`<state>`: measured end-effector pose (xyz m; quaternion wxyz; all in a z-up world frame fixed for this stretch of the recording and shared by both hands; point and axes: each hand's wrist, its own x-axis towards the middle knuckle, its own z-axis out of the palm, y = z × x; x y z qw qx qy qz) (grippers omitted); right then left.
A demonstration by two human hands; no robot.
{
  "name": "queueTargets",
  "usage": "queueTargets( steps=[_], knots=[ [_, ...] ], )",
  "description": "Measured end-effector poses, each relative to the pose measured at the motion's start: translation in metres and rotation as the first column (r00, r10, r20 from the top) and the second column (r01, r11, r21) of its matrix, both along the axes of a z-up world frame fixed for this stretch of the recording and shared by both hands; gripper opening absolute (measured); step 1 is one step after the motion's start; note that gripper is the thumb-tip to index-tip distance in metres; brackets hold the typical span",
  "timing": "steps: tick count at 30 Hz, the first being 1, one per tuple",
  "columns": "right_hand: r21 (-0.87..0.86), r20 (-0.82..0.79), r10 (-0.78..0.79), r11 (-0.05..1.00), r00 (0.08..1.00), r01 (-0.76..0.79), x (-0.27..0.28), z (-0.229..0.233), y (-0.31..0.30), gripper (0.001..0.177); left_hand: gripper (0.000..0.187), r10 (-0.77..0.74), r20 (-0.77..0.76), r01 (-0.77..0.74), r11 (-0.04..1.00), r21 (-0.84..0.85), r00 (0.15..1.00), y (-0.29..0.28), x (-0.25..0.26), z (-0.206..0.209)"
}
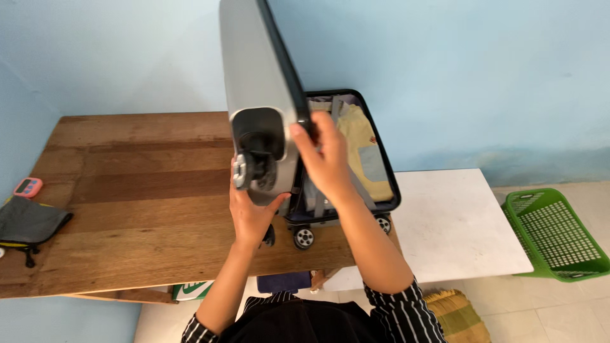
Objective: The person picks up a shirt from a basket, folds it on a table, and places it into a suitcase before closing the suitcase lid and pulling the zipper shut.
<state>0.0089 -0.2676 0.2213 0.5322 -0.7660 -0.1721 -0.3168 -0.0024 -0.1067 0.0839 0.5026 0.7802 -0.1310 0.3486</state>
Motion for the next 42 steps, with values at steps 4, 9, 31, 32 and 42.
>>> queueTargets(
  steps=[4,9,31,32,42],
  knots=[
    [0.25,-0.088,0.102,0.965,0.991,-0.077,-0.01,-0.018,-0.074,0.02,0.119,-0.11,0.141,0.085,0.982,0.171,0.984,-0.023,-0.004,0.037],
    [0.397,-0.28,0.041,0.914,0.959,0.077,-0.023,-0.067,-0.164,0.024,0.114,-0.221,0.022,0.192,0.889,0.415,0.975,-0.064,-0.01,0.06],
    [0.137,-0.771,-0.111,0.933,0.627,0.334,-0.056,-0.244,-0.32,0.053,0.08,-0.168,-0.025,0.129,0.643,0.755,0.986,-0.143,-0.047,-0.001],
    [0.135,-0.773,-0.109,0.934,0.625,0.33,-0.059,-0.235,-0.32,0.053,0.059,-0.179,0.077,0.108,0.828,0.55,0.981,-0.125,-0.054,-0.013],
    [-0.496,0.372,-0.402,0.676,0.837,0.545,-0.098,-0.178,-0.238,0.052,0.042,0.131,-0.18,-0.086,0.968,0.236,0.975,-0.006,-0.005,-0.147]
  ],
)
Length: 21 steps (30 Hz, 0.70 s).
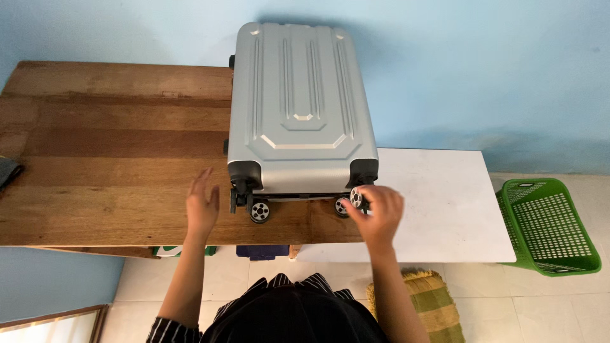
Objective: The person picks up a shirt from a basket, folds it on a table, and places it into a suitcase before closing the suitcase lid and pulling the zipper shut.
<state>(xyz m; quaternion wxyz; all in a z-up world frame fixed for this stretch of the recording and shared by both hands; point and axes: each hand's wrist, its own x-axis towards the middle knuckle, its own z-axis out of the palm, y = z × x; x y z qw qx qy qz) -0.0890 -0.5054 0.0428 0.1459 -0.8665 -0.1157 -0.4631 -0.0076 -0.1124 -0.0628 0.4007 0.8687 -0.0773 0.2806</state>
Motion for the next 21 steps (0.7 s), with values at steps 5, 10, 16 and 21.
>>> queueTargets(
  steps=[5,10,16,21],
  knots=[
    [-0.177,-0.199,0.283,0.931,0.938,-0.319,0.011,-0.029,0.118,0.048,0.055,-0.296,-0.144,0.269,0.946,-0.181,0.944,-0.019,0.035,-0.026],
    [0.269,-0.892,0.275,0.961,0.358,-0.068,0.025,-0.046,0.173,0.05,0.02,-0.225,-0.34,0.168,0.967,-0.19,0.913,-0.01,0.045,-0.018],
    [0.921,-0.386,0.919,0.379,0.083,0.09,0.057,-0.06,0.189,0.05,0.014,-0.066,-0.307,0.141,0.963,0.23,0.95,0.001,0.049,0.004],
    [0.891,-0.455,0.866,0.445,0.21,0.092,0.059,-0.057,0.196,0.043,0.006,-0.119,-0.259,0.223,0.877,0.426,0.959,0.015,0.024,0.005]
  ],
)
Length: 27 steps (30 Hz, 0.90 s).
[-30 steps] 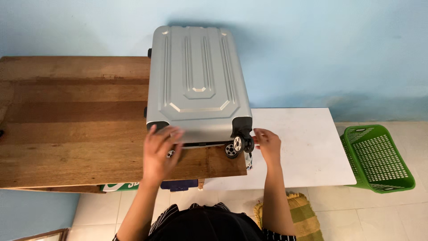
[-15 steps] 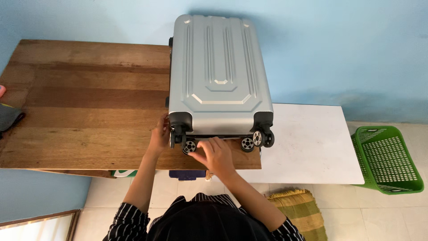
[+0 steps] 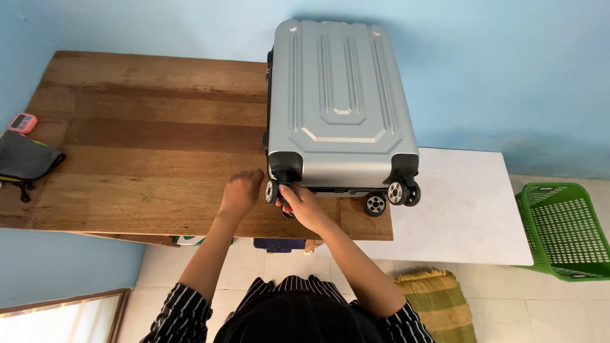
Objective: The person picks up a shirt from a basket, folds it on a table, and places it into a suitcase before closing the suitcase lid and pulling the zipper shut.
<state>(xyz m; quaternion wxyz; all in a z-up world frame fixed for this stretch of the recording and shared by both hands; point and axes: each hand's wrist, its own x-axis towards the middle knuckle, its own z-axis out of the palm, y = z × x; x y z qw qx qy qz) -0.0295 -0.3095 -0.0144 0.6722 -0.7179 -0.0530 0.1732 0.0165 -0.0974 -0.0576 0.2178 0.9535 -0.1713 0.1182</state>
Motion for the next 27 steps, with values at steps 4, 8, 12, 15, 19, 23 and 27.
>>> queueTargets(
  steps=[4,8,12,15,19,23,27],
  knots=[
    [-0.06,0.059,0.027,0.998,0.998,-0.023,0.001,0.003,0.004,0.044,0.015,-0.064,-0.08,0.058,0.996,-0.072,0.995,-0.019,-0.042,-0.032],
    [-0.133,0.112,-0.016,0.991,0.994,0.031,-0.009,0.008,-0.002,0.047,0.011,-0.096,-0.193,0.031,0.949,-0.313,0.977,-0.071,-0.063,-0.054],
    [-0.358,0.016,-0.198,0.914,0.98,0.191,-0.018,0.023,-0.037,0.052,0.022,-0.113,-0.206,-0.004,0.869,-0.494,0.972,-0.069,-0.067,-0.034],
    [-0.463,0.002,-0.147,0.876,0.989,0.131,-0.022,0.0,-0.051,0.031,0.019,-0.219,-0.439,-0.077,0.824,-0.562,0.871,-0.046,-0.069,-0.013],
    [-0.204,0.458,-0.079,0.96,0.885,0.191,-0.016,-0.071,-0.018,0.03,0.021,-0.394,-0.243,0.09,0.662,-0.744,0.887,-0.02,-0.063,-0.005],
    [-0.157,0.256,-0.341,0.909,0.905,0.387,-0.01,-0.118,0.015,0.024,0.032,-0.319,-0.192,0.086,0.686,-0.723,0.928,-0.004,-0.058,-0.002],
    [0.095,0.028,-0.369,0.926,0.929,0.365,-0.018,-0.108,0.023,0.03,0.043,-0.441,-0.414,-0.164,0.502,-0.849,0.796,-0.013,-0.056,0.004]
  ],
)
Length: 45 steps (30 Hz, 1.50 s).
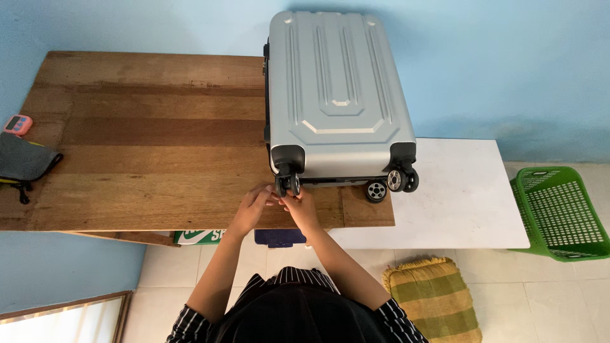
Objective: The person picks up a shirt from a basket, folds it on a table, and places it into a suitcase before closing the suitcase lid and pulling the zipper shut.
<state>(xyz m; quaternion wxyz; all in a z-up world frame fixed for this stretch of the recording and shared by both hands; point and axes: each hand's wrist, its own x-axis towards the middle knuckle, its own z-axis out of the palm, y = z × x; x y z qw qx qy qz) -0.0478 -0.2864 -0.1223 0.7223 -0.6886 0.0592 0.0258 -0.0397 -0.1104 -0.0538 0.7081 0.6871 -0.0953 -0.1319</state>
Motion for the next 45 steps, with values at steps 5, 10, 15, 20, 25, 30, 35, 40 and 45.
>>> queueTargets(
  steps=[5,10,15,20,25,30,35,40,45],
  knots=[
    [0.104,-0.134,-0.079,0.99,0.988,0.093,-0.019,0.043,0.019,0.029,0.056,0.089,-0.001,-0.089,0.993,0.074,0.996,-0.011,0.001,0.01],
    [0.179,-0.228,-0.147,0.965,0.962,0.19,-0.01,0.032,0.029,0.026,0.063,0.105,0.186,-0.117,0.992,0.055,0.977,-0.02,0.003,0.018],
    [-0.554,0.224,-0.145,0.794,0.964,0.248,-0.002,0.016,0.01,0.032,0.058,0.175,0.445,-0.353,0.864,0.358,0.878,-0.036,0.007,0.014],
    [-0.894,0.333,0.062,0.337,0.941,0.294,-0.018,0.043,-0.008,0.02,0.063,0.305,0.126,-0.327,0.92,0.218,0.944,-0.061,-0.006,0.048],
    [-0.857,0.509,0.186,0.196,0.84,0.476,-0.023,0.057,-0.036,0.025,0.052,0.42,0.343,-0.495,0.852,0.169,0.84,-0.069,-0.012,0.062],
    [-0.889,0.456,0.07,-0.017,0.887,0.458,-0.038,0.064,-0.119,0.025,0.049,0.471,0.235,-0.519,0.823,0.231,0.85,-0.072,-0.014,0.065],
    [-0.862,0.505,-0.072,0.008,0.86,0.507,-0.045,0.068,-0.207,0.021,0.038,0.496,0.319,-0.555,0.822,0.127,0.808,-0.075,-0.015,0.066],
    [-0.831,0.555,-0.033,-0.064,0.831,0.553,-0.049,0.077,-0.239,0.015,0.04,0.53,0.281,-0.573,0.813,0.098,0.8,-0.067,-0.013,0.062],
    [-0.886,0.462,0.199,0.154,0.864,0.438,-0.057,0.081,-0.19,0.02,0.044,0.534,0.378,-0.653,0.648,0.391,0.756,0.021,0.03,0.04]
  ],
)
